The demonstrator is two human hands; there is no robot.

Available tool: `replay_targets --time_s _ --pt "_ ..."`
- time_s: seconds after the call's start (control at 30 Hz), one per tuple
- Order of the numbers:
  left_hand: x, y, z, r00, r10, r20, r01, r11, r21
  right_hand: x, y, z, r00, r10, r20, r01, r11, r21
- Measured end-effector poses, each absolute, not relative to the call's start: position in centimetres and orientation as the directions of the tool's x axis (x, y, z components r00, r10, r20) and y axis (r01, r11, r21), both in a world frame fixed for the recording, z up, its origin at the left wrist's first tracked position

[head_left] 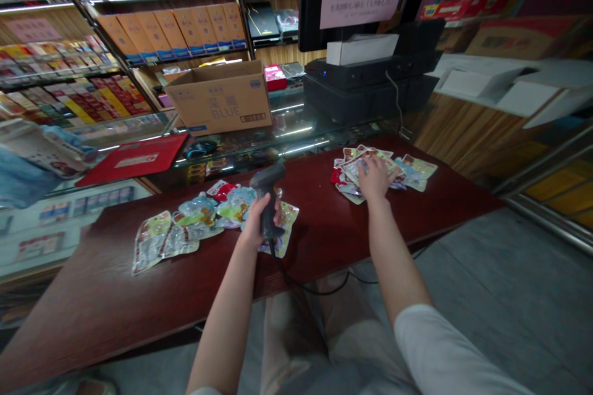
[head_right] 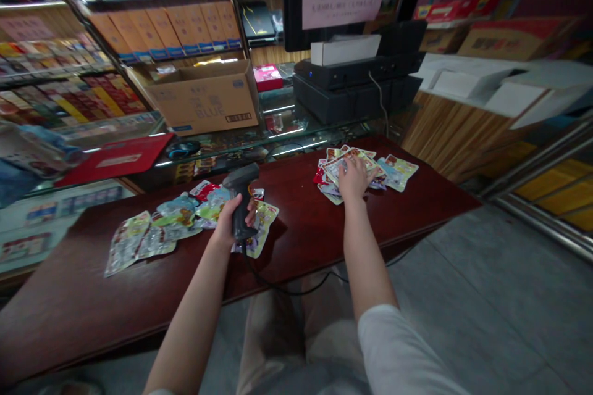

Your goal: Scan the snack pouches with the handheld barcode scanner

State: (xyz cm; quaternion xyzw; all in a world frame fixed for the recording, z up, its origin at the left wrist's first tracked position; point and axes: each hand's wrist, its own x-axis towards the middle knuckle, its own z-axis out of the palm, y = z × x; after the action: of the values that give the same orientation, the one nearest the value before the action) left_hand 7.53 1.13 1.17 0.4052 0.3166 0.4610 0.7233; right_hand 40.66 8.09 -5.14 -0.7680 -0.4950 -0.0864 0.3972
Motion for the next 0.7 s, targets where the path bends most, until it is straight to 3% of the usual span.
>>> replay_targets --time_s 0.27,0.43,0.5,0.57,0.7 --pt "6.9 1.7 0.9 0.351 0.936 0.012 -0.499 0.176 0.849 41.9 8.7 -5.7 0.508 0.678 0.531 0.827 -0.210 -0.522" --pt "6.9 1.8 0.9 0.354 0.935 0.021 -0.482 0.164 0.861 41.2 8.1 -4.5 0.549 0.515 0.658 0.822 -0.192 -0.536" --pt "6.6 1.9 0.9 0.344 0.938 0.027 -0.480 0.151 0.864 39.7 7.7 -3.6 0.522 0.502 0.690 0.827 -0.100 -0.553" --pt "6.2 2.0 0.8 0.346 0.938 0.035 -0.477 0.144 0.867 37.3 7.3 -2.8 0.409 0.589 0.697 0.827 0.084 -0.556" --pt "5.6 2.1 0.7 0.362 0.932 0.023 -0.435 0.147 0.888 31.4 7.2 -2.6 -0.019 0.832 0.554 0.686 0.414 -0.598"
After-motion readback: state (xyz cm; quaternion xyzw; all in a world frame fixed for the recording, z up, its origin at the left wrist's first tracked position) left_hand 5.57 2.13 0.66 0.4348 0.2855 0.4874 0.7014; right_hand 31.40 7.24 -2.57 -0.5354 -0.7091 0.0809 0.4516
